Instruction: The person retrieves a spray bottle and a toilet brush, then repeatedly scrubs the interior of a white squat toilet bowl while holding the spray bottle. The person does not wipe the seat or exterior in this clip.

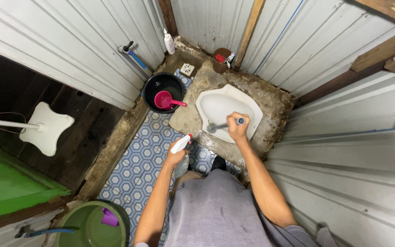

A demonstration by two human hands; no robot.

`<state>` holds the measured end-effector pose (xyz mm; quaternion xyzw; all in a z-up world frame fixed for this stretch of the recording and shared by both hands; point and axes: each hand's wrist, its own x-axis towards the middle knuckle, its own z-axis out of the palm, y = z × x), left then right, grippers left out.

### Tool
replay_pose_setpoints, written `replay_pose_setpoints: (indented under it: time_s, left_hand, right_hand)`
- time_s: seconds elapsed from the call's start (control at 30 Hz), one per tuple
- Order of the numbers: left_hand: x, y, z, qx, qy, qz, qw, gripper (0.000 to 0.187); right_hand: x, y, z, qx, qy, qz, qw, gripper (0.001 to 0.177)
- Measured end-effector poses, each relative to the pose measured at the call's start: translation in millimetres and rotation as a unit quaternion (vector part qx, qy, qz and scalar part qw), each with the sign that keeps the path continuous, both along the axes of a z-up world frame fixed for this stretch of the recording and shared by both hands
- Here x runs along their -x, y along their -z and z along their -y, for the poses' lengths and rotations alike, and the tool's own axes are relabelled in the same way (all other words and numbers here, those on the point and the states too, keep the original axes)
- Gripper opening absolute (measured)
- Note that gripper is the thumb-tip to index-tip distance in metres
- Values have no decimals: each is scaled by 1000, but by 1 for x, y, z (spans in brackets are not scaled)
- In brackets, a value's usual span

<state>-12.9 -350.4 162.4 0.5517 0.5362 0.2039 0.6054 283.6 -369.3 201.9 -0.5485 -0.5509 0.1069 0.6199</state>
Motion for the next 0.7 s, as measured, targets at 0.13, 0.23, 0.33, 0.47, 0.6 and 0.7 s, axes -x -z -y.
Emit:
replay_pose_setpoints:
  time_s: [0.13,0.23,0.33,0.47,0.6,0.7]
  left_hand:
    - [6,-2,3,9,-8,-6,1000,40]
    - [10,-4,6,19,-16,-18,1000,41]
    - [10,-6,6,10,-20,-5,1000,42]
    - [6,-8,4,1,-15,0,1000,42]
    - [-1,-13,0,-15,17,-26,999,42]
    - [-2,-15,-4,-12,21,-64,998,42]
  right_hand:
    - [-26,-3,14,56,25,-138,989,35]
    - [-39,-6,32,84,45,-154,983,31]
    - [-37,-2,27,90,32,-151,984,32]
    - [-16,9,-4,83,9,-153,985,33]
    - [1,3,-23,2,0,8,1000,32]
    - [-1,-12,-23,35,-15,-101,994,31]
